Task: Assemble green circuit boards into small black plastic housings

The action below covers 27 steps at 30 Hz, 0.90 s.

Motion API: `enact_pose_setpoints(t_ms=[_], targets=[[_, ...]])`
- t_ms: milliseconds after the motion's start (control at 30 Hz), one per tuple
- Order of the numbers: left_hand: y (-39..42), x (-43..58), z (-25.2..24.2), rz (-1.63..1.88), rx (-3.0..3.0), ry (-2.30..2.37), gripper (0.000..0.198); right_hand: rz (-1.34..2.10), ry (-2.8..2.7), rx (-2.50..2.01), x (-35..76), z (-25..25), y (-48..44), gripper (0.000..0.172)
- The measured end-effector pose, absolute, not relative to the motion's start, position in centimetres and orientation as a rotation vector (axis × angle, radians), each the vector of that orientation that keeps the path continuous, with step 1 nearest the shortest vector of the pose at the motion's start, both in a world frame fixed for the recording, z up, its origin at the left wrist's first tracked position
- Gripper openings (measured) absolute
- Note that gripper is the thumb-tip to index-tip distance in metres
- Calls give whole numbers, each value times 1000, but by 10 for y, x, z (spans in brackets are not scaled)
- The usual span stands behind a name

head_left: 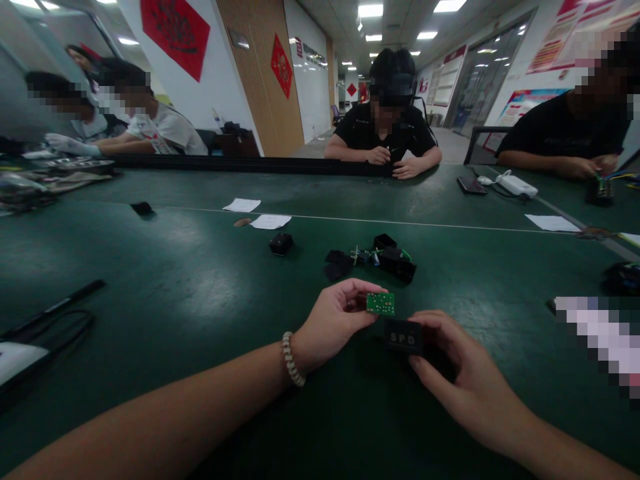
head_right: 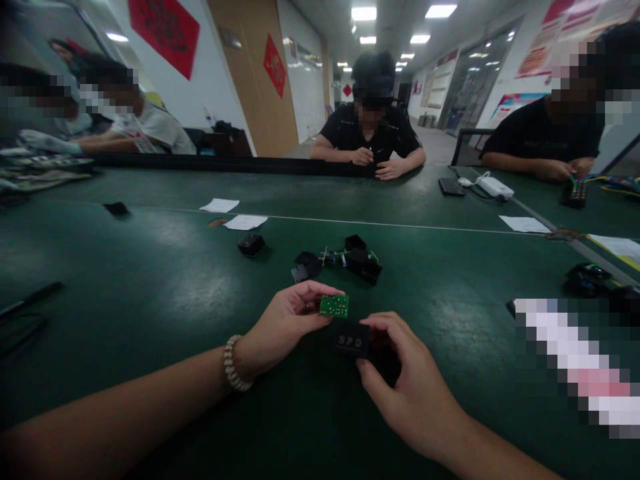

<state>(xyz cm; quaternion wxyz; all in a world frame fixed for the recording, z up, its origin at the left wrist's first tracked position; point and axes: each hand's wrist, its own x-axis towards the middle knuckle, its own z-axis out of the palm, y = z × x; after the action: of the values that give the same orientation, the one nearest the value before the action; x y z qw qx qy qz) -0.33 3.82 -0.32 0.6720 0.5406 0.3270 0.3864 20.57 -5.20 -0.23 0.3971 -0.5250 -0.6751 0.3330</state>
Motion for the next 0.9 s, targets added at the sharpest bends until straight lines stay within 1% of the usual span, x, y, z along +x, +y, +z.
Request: enact_pose_setpoints(t_ms=[400, 900], targets=[[38, -2, -4, 894, 1189, 703, 27, 835, -1726, -1331, 207, -6, -53, 29], [38, -3, -3, 867, 1192, 728, 33, 839, -1734, -1332, 207, -4, -53, 27]])
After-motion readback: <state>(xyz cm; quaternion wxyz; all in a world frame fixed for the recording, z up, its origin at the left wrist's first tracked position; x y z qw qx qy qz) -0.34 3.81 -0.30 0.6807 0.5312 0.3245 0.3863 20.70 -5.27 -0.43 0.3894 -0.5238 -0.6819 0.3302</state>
